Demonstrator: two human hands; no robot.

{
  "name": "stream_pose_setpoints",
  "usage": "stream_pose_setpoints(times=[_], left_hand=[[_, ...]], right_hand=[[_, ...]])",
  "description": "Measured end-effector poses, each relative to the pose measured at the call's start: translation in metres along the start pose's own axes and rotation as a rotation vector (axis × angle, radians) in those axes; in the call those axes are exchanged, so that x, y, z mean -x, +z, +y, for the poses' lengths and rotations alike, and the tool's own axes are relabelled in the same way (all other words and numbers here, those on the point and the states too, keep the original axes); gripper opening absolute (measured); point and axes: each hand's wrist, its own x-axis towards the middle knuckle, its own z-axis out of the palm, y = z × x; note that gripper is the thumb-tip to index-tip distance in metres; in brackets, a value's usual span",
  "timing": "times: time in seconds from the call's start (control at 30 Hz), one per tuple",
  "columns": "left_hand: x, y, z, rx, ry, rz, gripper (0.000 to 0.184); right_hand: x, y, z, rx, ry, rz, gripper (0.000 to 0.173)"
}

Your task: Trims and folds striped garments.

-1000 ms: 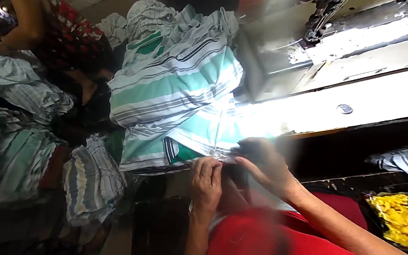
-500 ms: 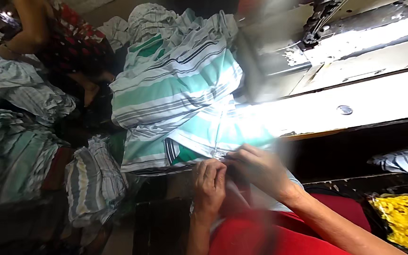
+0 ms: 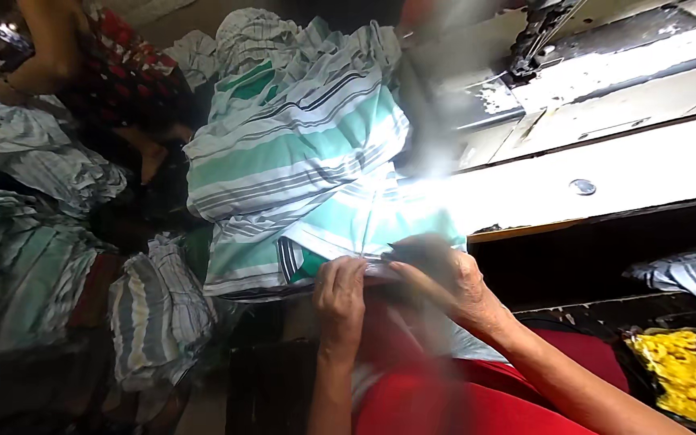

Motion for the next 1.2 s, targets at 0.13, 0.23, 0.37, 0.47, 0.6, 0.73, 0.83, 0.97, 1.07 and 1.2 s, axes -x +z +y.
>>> stream_pose_setpoints(times=[0.13,0.23,0.37,0.47,0.6,0.73,0.83,0.97,1.07,1.2], left_hand=[[0.007,-0.001,0.004,-0.003,-0.034,0.022,0.010],[0.011,-0.002,0.007,0.025,-0.064,0.039,0.011],[0.012,-0.004,0.008,0.058,-0.052,0.050,0.010],[0.012,-0.005,0.010,0.074,-0.037,0.040,0.010],[0.012,-0.002,0.012,0.070,-0.045,0.060,0.009],[0.012,0.000,0.011,0.094,-0.070,0.092,0.008],[0.013,0.001,0.011,0.115,-0.054,0.080,0.008],[0.016,0.001,0.013,0.142,-0.032,0.075,0.008],[0.021,-0.004,0.009,0.163,-0.025,0.054,0.008],[0.039,-0.016,-0.003,0.166,-0.065,-0.142,0.024]], right_hand=[[0.002,0.003,-0.002,0.103,-0.078,0.001,0.026],[0.001,0.003,-0.003,0.230,-0.150,-0.015,0.024],[0.000,0.004,-0.004,0.319,-0.209,-0.026,0.020],[-0.002,0.008,-0.008,0.343,-0.221,-0.036,0.019],[-0.004,0.013,-0.009,0.312,-0.217,-0.019,0.019],[-0.003,0.009,-0.009,0.322,-0.186,0.001,0.020],[-0.004,0.011,-0.010,0.321,-0.180,-0.003,0.023],[-0.007,0.018,-0.012,0.322,-0.144,-0.028,0.020],[-0.008,0.011,-0.011,0.124,-0.046,-0.028,0.021],[-0.014,-0.015,-0.014,-0.442,0.275,0.007,0.018]])
